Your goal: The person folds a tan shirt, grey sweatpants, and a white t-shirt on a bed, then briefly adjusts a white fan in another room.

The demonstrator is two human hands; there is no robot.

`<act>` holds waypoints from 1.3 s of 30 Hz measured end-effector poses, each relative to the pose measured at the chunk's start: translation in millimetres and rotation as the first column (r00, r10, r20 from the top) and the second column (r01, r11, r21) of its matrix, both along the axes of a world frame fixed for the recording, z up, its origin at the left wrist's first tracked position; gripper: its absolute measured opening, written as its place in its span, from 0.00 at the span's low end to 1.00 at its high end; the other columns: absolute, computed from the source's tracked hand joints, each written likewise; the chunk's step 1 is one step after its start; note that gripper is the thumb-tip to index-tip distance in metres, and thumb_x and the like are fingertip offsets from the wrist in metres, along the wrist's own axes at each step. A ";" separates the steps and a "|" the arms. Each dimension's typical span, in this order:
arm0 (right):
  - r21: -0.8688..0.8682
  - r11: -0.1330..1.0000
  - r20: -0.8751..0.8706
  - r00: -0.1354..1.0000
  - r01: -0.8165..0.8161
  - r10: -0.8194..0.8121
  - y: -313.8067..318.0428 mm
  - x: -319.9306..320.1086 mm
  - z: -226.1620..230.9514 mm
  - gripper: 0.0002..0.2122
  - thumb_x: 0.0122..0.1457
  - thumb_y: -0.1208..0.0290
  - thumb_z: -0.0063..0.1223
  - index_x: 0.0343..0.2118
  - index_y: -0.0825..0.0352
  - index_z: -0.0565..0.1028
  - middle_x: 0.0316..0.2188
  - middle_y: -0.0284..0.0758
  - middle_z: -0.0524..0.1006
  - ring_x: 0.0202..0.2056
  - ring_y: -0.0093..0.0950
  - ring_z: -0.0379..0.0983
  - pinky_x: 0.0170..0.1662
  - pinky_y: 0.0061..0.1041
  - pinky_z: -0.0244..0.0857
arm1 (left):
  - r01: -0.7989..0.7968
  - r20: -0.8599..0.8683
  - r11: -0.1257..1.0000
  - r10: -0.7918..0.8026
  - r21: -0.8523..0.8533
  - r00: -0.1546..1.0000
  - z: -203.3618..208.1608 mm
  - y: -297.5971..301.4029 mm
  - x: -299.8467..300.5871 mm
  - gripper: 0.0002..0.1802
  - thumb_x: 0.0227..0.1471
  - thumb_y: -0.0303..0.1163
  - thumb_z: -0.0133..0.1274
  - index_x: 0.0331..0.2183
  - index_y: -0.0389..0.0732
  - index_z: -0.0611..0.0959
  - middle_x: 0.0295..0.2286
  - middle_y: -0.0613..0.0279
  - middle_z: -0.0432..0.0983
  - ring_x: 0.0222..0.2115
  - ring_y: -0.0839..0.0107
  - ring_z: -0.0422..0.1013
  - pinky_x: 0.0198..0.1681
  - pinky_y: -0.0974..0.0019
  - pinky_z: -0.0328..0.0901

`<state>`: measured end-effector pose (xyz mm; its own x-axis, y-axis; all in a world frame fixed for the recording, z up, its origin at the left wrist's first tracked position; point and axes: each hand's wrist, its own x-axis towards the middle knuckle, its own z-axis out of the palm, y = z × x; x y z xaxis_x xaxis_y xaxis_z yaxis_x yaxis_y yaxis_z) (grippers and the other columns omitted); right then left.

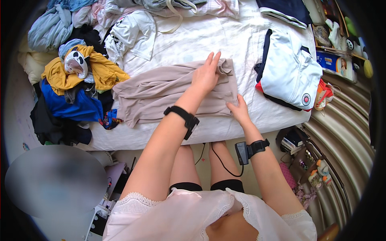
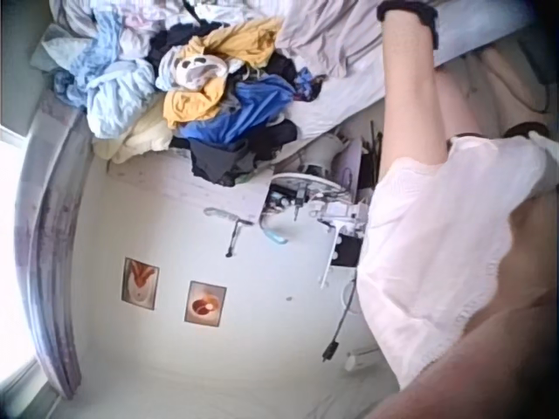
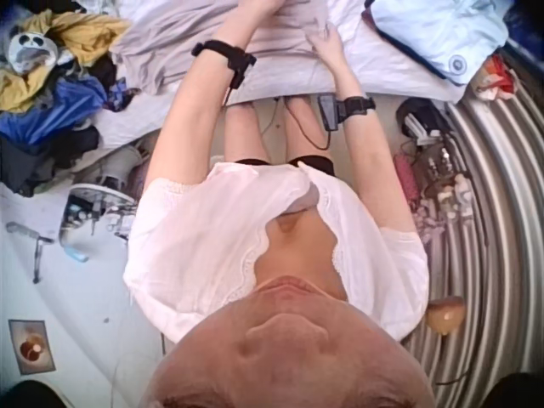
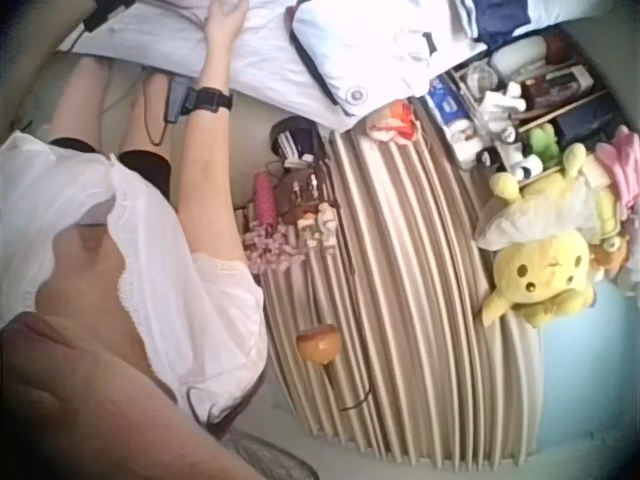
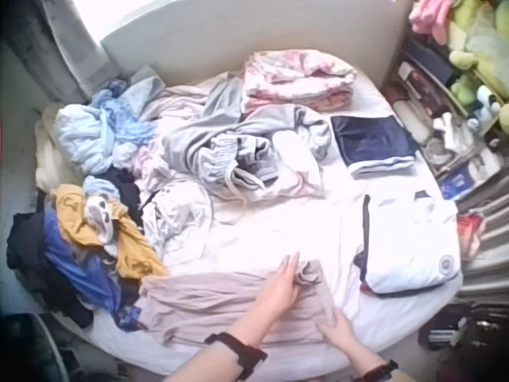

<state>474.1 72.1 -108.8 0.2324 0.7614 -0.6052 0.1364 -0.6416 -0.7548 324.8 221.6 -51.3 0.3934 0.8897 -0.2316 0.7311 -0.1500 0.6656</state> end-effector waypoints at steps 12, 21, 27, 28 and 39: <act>0.113 0.979 0.107 0.978 0.170 -0.182 -29.7 31.7 70.7 0.20 0.42 0.77 0.49 0.41 0.72 0.63 0.34 0.37 0.71 0.34 0.23 0.66 0.38 0.20 0.60 | 0.010 0.272 0.994 0.020 -0.110 0.962 31.2 -15.8 23.2 0.12 0.32 0.20 0.47 0.27 0.40 0.73 0.29 0.57 0.66 0.29 0.61 0.65 0.32 0.66 0.61; 0.225 0.890 -0.028 0.910 -0.398 0.414 0.0 -142.7 104.8 0.20 0.40 0.69 0.51 0.40 0.65 0.64 0.28 0.42 0.72 0.29 0.36 0.70 0.31 0.29 0.63 | -0.109 0.258 0.993 0.096 0.035 0.961 36.1 -15.7 -171.2 0.12 0.31 0.17 0.50 0.25 0.39 0.73 0.33 0.59 0.66 0.33 0.65 0.64 0.35 0.70 0.60; 0.214 0.787 -0.002 0.806 -0.578 0.592 12.8 -287.5 85.7 0.21 0.39 0.68 0.51 0.40 0.63 0.63 0.26 0.42 0.72 0.28 0.40 0.69 0.31 0.34 0.62 | -0.264 0.223 0.955 0.288 -0.134 0.931 13.4 -20.2 -303.7 0.12 0.30 0.19 0.50 0.25 0.39 0.74 0.30 0.62 0.68 0.32 0.69 0.63 0.36 0.73 0.58; 0.213 0.768 0.030 0.790 -0.604 0.613 12.9 -304.5 79.5 0.21 0.39 0.68 0.52 0.40 0.63 0.63 0.28 0.42 0.72 0.30 0.39 0.69 0.33 0.34 0.62 | -0.261 0.209 0.961 0.276 -0.096 0.938 5.8 -17.4 -318.5 0.11 0.31 0.18 0.49 0.25 0.39 0.74 0.28 0.62 0.67 0.30 0.69 0.62 0.35 0.72 0.58; -0.046 0.413 0.674 0.276 -0.910 0.685 3.0 -368.4 38.0 0.26 0.44 0.74 0.42 0.51 0.58 0.56 0.51 0.31 0.56 0.52 0.28 0.51 0.52 0.29 0.46 | -0.333 0.115 0.924 0.357 -0.187 0.927 -25.7 -12.6 -391.9 0.27 0.38 0.41 0.55 0.42 0.38 0.70 0.38 0.52 0.67 0.41 0.64 0.64 0.43 0.66 0.59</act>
<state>105.7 75.0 -70.8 -0.4406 0.8370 -0.3246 0.8555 0.2819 -0.4343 -67.1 209.0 -77.0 0.1089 0.9314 -0.3472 0.6127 0.2122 0.7613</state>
